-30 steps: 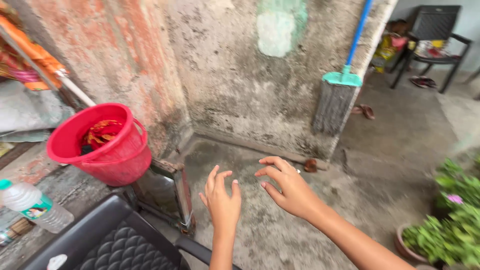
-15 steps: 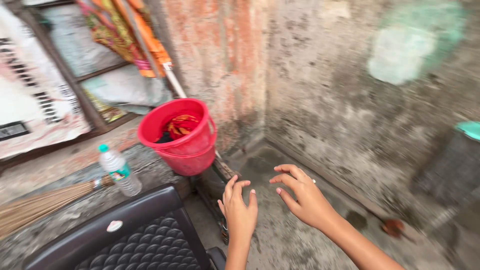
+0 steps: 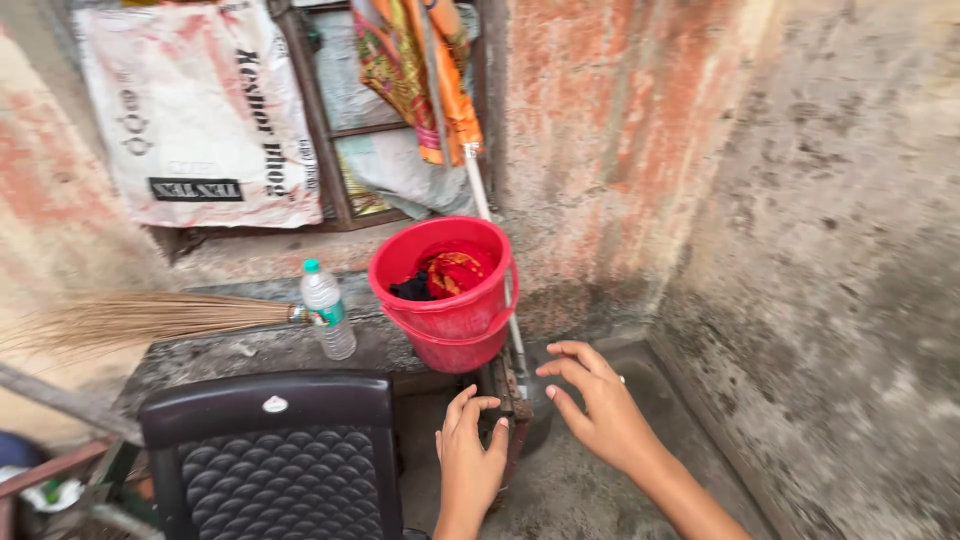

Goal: Hand washing and hanging clothes to dry on an outdoor balcony.

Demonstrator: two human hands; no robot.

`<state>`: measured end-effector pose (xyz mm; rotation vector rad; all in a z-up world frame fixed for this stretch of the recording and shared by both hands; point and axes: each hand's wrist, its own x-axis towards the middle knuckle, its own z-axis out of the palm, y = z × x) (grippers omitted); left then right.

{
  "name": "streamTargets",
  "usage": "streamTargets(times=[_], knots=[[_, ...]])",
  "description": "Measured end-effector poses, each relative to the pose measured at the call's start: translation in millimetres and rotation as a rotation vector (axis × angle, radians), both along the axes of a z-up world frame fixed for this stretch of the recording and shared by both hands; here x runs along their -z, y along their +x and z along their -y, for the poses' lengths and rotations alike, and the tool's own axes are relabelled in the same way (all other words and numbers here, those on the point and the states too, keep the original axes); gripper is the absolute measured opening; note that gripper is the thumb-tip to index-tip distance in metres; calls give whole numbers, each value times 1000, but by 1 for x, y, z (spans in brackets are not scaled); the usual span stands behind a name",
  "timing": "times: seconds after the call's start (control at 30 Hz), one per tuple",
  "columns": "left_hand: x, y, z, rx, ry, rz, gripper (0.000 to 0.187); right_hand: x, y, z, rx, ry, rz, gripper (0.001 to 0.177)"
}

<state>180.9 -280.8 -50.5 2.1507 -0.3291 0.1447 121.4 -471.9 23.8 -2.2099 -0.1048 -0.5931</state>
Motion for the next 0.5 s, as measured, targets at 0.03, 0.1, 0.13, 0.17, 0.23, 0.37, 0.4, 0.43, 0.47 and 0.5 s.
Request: streamTargets(times=[0.03, 0.1, 0.13, 0.17, 0.23, 0.37, 0.4, 0.43, 0.47, 0.5], knots=[[-7, 4, -1, -22, 6, 2, 27, -2, 11, 4, -22, 6, 2, 20], [-20, 14, -5, -27, -12, 70, 27, -4, 33, 10, -72, -49, 104, 18], [-24, 20, -7, -44, -7, 69, 27, -5, 44, 11, -89, -43, 104, 18], [-29, 28, -8, -59, -12, 72, 27, -7, 57, 14, -100, -33, 107, 19], [-31, 49, -10, -84, -14, 75, 27, -6, 81, 16, -122, -21, 110, 19], [-20, 104, -12, -106, -51, 150, 27, 7, 130, 18, -144, -46, 122, 19], [-19, 121, -12, -108, -68, 162, 27, 9, 144, 17, -137, -54, 116, 20], [-13, 139, -9, -112, -74, 163, 27, 13, 158, 20, -140, -61, 117, 20], [-8, 157, -7, -126, -76, 193, 27, 17, 172, 22, -150, -76, 113, 20], [-4, 177, -6, -147, -79, 228, 26, 19, 189, 22, -164, -93, 113, 19]])
